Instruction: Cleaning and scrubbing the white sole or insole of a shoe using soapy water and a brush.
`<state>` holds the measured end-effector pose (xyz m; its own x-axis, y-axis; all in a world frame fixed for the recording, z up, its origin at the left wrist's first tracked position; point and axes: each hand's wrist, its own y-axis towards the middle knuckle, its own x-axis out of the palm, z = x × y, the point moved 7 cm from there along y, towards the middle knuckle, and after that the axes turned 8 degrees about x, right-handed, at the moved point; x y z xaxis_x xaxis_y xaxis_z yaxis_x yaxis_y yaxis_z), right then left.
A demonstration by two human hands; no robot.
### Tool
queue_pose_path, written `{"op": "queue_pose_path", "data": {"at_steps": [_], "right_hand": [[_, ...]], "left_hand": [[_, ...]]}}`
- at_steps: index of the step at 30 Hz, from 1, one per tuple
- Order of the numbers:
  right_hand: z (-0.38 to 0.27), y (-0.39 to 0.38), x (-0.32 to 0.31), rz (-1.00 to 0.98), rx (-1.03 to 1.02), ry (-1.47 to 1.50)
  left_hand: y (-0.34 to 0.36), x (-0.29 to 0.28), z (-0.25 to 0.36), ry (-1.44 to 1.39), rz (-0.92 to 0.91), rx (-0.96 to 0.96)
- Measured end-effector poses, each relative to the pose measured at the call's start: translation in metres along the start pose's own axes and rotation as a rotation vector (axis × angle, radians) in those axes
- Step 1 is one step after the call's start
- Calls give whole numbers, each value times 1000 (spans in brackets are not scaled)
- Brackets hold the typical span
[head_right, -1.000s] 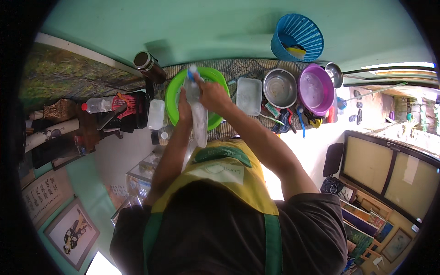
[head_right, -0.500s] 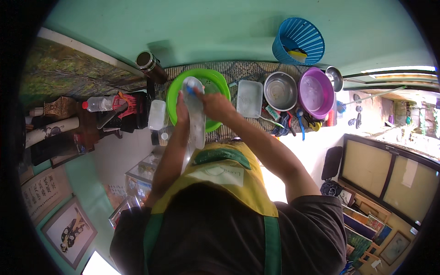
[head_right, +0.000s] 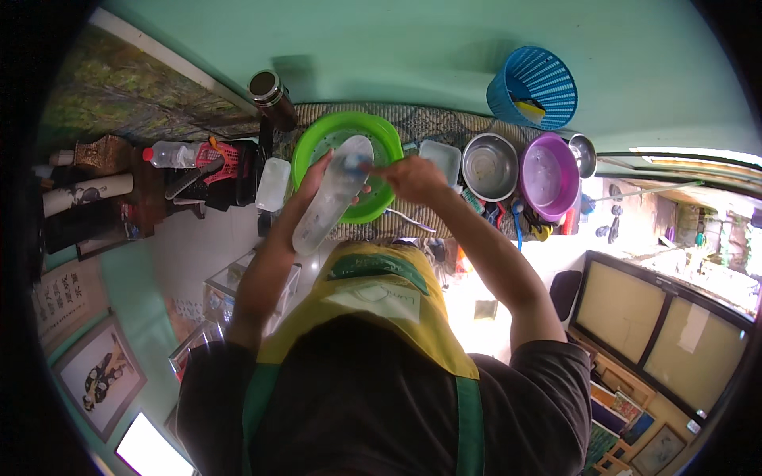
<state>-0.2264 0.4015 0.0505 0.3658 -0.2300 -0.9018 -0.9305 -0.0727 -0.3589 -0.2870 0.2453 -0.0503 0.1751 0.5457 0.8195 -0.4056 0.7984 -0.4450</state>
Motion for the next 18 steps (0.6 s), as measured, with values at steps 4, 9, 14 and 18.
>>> {"op": "queue_pose_path", "data": {"at_steps": [4,9,14,18], "right_hand": [[-15,-1,13,-177,24,-41],[23,5,-8,124,109,182],[-23,-13,7,210,-244,290],[6,-1,1,164,143,220]], "left_hand": [[3,2,0,-60,-129,-8],[-5,6,-14,-40,-116,-84],[-3,-4,-23,-100,-125,-82],[1,-8,-25,-115,-137,-41]]}}
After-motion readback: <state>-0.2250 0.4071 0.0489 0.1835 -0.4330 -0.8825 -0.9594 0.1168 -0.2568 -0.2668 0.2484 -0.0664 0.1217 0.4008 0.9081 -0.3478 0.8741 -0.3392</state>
